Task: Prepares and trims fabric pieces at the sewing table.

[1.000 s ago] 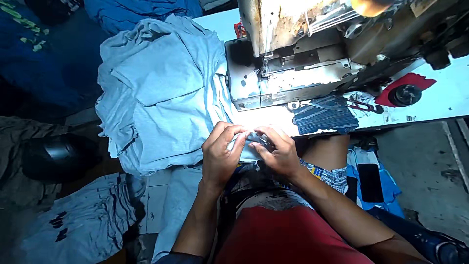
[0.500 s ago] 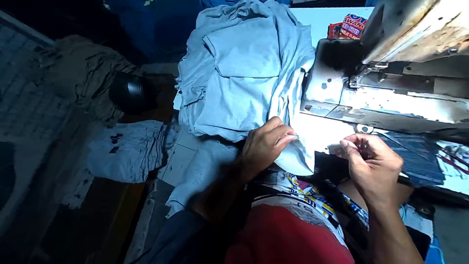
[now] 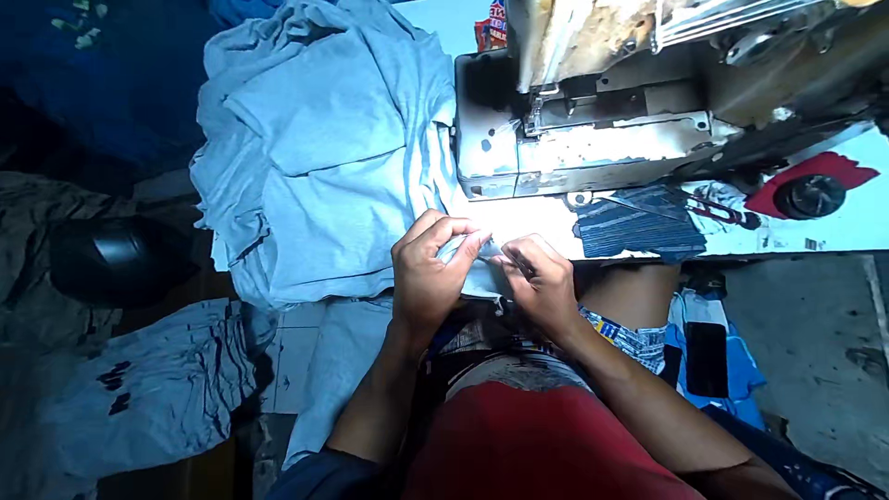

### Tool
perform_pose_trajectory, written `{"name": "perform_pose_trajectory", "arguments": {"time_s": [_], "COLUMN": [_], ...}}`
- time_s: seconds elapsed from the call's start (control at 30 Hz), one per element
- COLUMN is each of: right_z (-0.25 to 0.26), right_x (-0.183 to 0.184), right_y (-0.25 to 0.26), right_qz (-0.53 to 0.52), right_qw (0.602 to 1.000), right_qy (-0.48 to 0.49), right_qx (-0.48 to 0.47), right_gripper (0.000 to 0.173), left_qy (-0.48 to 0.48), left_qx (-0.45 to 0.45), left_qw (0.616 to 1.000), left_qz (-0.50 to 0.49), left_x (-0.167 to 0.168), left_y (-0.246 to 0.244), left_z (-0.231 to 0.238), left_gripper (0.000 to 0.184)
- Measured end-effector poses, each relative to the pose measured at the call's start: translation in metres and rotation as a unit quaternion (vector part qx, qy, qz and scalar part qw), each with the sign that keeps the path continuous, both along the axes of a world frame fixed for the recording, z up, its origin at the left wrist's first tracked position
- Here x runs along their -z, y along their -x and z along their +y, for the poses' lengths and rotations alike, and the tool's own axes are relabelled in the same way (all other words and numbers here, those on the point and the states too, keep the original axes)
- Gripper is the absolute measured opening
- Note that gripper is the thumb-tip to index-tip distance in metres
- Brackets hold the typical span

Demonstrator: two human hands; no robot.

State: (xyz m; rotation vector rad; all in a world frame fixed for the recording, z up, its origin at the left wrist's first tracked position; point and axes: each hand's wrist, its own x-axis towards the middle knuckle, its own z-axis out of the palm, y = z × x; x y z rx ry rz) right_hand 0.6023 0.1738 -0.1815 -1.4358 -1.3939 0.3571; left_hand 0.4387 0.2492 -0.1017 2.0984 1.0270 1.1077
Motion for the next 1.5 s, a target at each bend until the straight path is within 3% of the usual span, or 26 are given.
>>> {"name": "perform_pose_trajectory", "arguments": {"time_s": [0.13,0.27,0.33,0.5,0.57,0.73,0.83,0.93,1.17,1.3,1.37,1.5], "right_z": [0.003,0.008,0.014,0.023,0.025,0.022,0.020,0.019,0.016,0.020,0.022,0.026], "right_x": [-0.008,-0.021,-0.025,-0.027,-0.027,-0.032,-0.035,-0.036,-0.034,-0.031,-0.034,-0.040], "right_y": [-0.025,-0.048,-0.054,-0.060,-0.062,-0.064,-0.060,-0.057,-0.054,-0.052,-0.051,-0.052], "right_qz": [0.085,0.167,0.214,0.367,0.357,0.221,0.198,0.168,0.138,0.095,0.098,0.177], "right_qw": [0.994,0.979,0.967,0.911,0.915,0.960,0.968,0.977,0.987,0.995,0.995,0.982], "right_qy": [0.065,0.083,0.083,0.057,0.041,0.022,0.011,-0.020,-0.049,-0.034,-0.010,0.055], "right_qx": [-0.037,-0.080,-0.113,-0.178,-0.184,-0.167,-0.155,-0.128,-0.061,-0.023,-0.015,-0.021], "right_gripper": [0.007,0.005,0.008,0.017,0.017,0.017,0.023,0.020,0.011,0.008,0.009,0.011], "left_qy": [-0.006,0.033,0.076,0.185,0.180,0.107,0.096,0.043,-0.087,-0.077,-0.055,-0.125], "left_qx": [0.033,0.007,0.006,0.069,0.076,0.102,0.100,0.067,-0.006,0.061,0.065,0.045], "left_qw": [0.998,0.994,0.995,0.972,0.972,0.989,0.990,0.996,0.996,0.995,0.996,0.987], "left_qz": [0.058,0.105,0.072,-0.126,-0.132,-0.015,0.022,0.036,0.021,-0.015,-0.026,0.089], "left_x": [-0.002,0.004,0.007,0.012,0.008,0.002,-0.002,-0.002,0.000,-0.007,-0.011,-0.031], "left_y": [0.017,0.036,0.037,0.029,0.029,0.037,0.039,0.035,0.020,-0.002,-0.017,-0.056], "left_z": [0.003,0.006,0.007,0.013,0.018,0.027,0.024,0.019,0.013,0.026,0.032,0.073], "left_gripper": [0.011,0.008,0.007,0.011,0.017,0.026,0.019,0.023,0.015,0.009,0.012,0.012]}}
